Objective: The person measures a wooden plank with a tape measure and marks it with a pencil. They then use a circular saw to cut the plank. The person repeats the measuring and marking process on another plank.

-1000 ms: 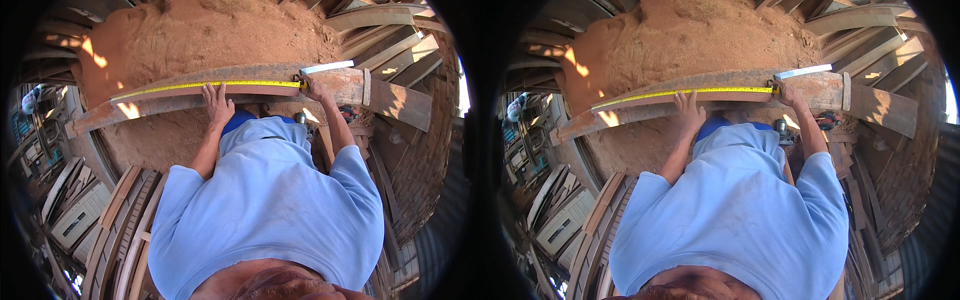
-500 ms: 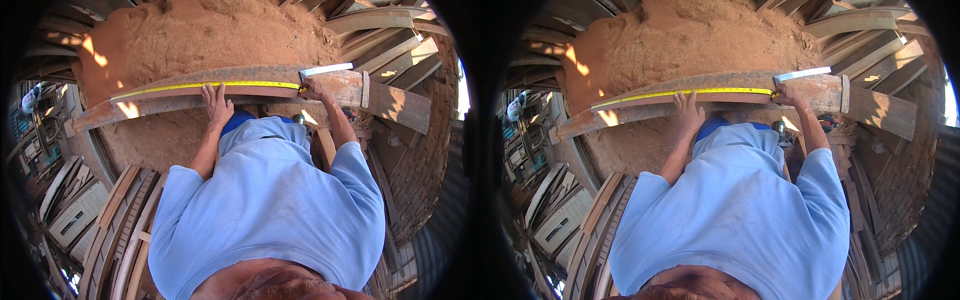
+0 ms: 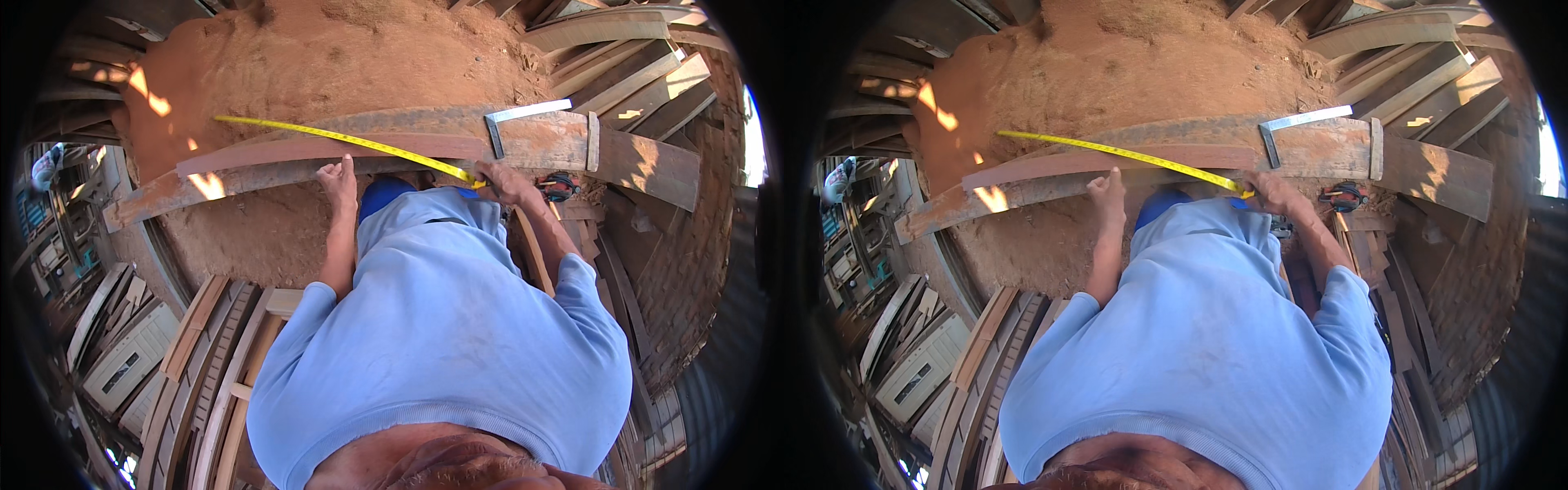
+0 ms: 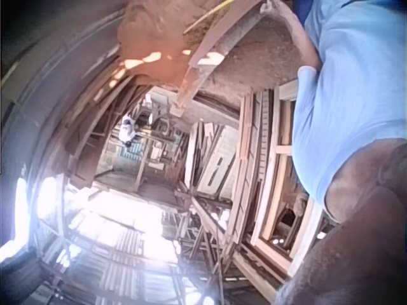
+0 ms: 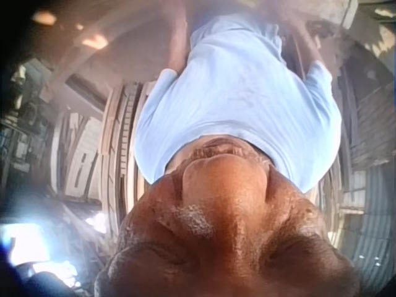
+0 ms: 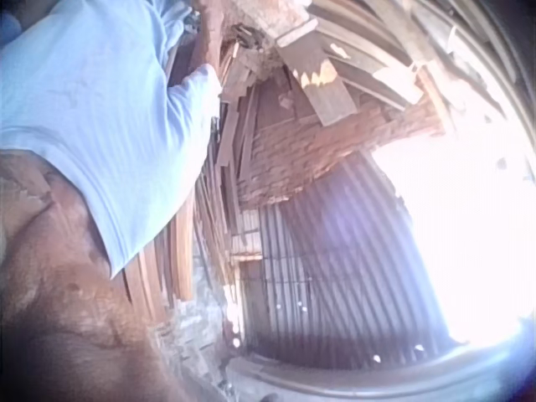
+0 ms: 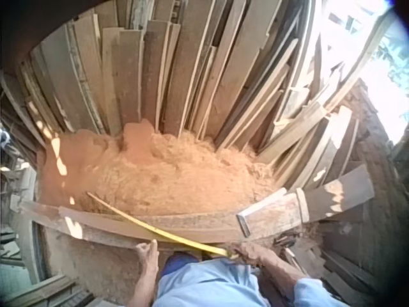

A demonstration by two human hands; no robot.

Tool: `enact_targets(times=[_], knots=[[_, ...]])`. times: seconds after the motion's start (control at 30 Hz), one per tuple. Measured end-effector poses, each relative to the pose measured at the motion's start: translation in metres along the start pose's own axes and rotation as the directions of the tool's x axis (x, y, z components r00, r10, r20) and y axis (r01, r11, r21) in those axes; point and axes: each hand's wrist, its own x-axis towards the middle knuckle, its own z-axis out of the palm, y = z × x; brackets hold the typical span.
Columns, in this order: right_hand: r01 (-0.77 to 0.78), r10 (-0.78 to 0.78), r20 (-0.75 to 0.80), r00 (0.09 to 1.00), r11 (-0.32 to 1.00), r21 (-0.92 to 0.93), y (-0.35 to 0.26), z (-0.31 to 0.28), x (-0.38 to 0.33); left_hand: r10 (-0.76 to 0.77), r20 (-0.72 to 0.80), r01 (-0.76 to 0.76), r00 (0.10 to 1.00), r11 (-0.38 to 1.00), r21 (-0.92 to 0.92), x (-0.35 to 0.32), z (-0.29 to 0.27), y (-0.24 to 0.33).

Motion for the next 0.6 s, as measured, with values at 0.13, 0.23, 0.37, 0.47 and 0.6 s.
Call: enact_targets(times=[0.13,0.23,0.37,0.47,0.6], knots=[[-0.032,0.027,0.05,0.998,0.993,0.109,-0.041,0.032,0.003,-0.219,0.578,0.511,0.786,0.756,-0.409,0.0,0.017,0.026],[-0.074,0.063,0.058,0.996,0.974,0.216,-0.059,0.044,0.011,-0.191,0.718,0.596,0.669,0.716,-0.364,-0.012,0.055,0.02],[-0.165,0.189,0.001,0.982,0.852,0.497,-0.056,0.059,0.013,-0.1,0.763,0.621,0.639,0.653,-0.434,-0.02,0.077,0.009],[-0.165,0.225,-0.067,0.972,0.858,0.487,-0.044,0.068,0.009,-0.081,0.797,0.615,0.599,0.683,-0.393,-0.031,0.076,0.028],[-0.262,0.299,0.001,0.954,0.835,0.484,-0.034,0.073,0.007,-0.06,0.795,0.583,0.603,0.714,-0.388,-0.022,0.085,0.03]])
